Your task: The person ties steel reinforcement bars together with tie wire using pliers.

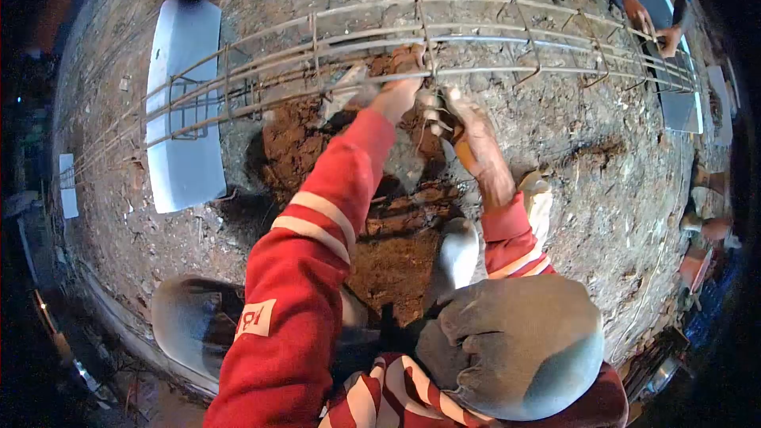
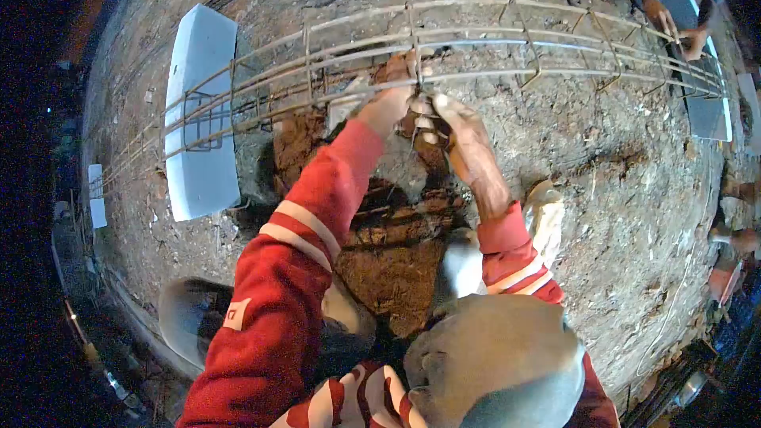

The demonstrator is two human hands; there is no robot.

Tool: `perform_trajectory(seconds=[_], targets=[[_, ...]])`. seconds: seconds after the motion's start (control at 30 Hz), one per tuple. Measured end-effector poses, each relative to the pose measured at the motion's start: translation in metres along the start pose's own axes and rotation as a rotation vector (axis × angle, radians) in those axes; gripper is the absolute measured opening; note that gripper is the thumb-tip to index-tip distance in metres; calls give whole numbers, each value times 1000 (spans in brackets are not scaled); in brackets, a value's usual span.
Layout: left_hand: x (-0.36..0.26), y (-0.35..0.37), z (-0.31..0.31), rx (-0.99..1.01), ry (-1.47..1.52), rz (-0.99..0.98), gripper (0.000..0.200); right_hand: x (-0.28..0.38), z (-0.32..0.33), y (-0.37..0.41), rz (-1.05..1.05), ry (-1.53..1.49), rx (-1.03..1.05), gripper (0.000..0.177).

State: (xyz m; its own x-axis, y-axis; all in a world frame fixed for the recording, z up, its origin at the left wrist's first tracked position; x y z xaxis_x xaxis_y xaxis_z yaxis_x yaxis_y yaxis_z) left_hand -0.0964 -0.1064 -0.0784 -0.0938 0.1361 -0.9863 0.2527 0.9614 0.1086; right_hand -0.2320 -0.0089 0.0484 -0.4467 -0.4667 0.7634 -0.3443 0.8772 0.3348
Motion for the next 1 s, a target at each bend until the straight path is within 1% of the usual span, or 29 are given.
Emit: perform_trajectory(seconds=[0.03,0.07,0.13,0.2,0.23,0.27,0.3,0.33,0.4,0.43,0.5,0.53,0.57,0.6,0.67,0.7,0.73,0.77,0.8,0.83,0.87,0.9,0.93,1.0], targets=[[-3,-6,7,-32,-45,-38,37,-6,10,4,49,42,-21,28],[-6,-10,14,-58,-72,-65,36,-21,21,10,45,39,-16,28],[-48,4,-6,-112,335,269,37,-54,38,32,40,1249,-25,29],[-70,6,-6,-23,49,296,38,-112,48,50,-152,1696,210,36],[-72,9,-3,16,-91,314,38,-130,52,58,-153,1696,220,36],[-73,14,1,55,-231,335,39,-134,34,67,108,1595,326,36],[-65,18,8,109,-307,345,39,-140,25,71,236,1529,379,36],[-45,23,20,203,-334,339,39,-142,12,76,360,1466,436,37],[-9,28,44,385,-310,307,39,-138,-39,75,511,1179,488,38],[11,31,57,459,-290,295,40,-141,-56,73,517,1170,499,38],[29,38,76,512,-308,299,40,-163,-92,65,501,1611,683,40],[18,48,76,467,-453,401,39,-198,-92,56,374,1690,700,36],[6,58,76,431,-590,511,39,-206,-97,55,383,1693,703,36],[-21,66,77,359,-747,495,45,-207,-102,55,440,1739,669,35],[-56,76,74,283,-906,468,52,-218,-103,57,590,1866,577,34],[-68,79,62,360,-744,352,52,-250,-90,45,597,1871,577,34],[-79,80,53,394,-666,284,53,-299,-67,25,454,1818,684,34],[-90,82,45,431,-585,219,53,-285,-69,28,444,1366,662,33],[-90,82,45,410,-709,350,59,-270,-70,32,444,794,694,32],[-90,81,46,365,-670,315,62,-255,-71,38,492,354,726,31],[-90,80,46,321,-632,277,64,-267,-80,36,586,1175,682,31],[-90,80,47,279,-595,239,67,-281,-79,30,613,1994,533,32],[-89,79,46,374,-599,306,68,-279,-80,32,621,2001,518,32],[-73,80,48,386,-539,602,72,-286,-82,39,504,1941,572,36]])
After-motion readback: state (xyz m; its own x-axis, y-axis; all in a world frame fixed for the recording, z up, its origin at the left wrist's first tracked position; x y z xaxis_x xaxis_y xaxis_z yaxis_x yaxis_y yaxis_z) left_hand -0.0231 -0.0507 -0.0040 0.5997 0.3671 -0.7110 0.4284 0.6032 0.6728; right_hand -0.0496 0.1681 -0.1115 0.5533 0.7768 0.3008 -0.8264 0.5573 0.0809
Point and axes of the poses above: each hand's wrist, its own y-axis away from the middle knuckle, its own z-axis out of the back of the hand, x = y × z, the point moved 7 cm from there along -y, towards the middle knuckle, and after that the axes turned 9 degrees about x, right-handed, at the moved point
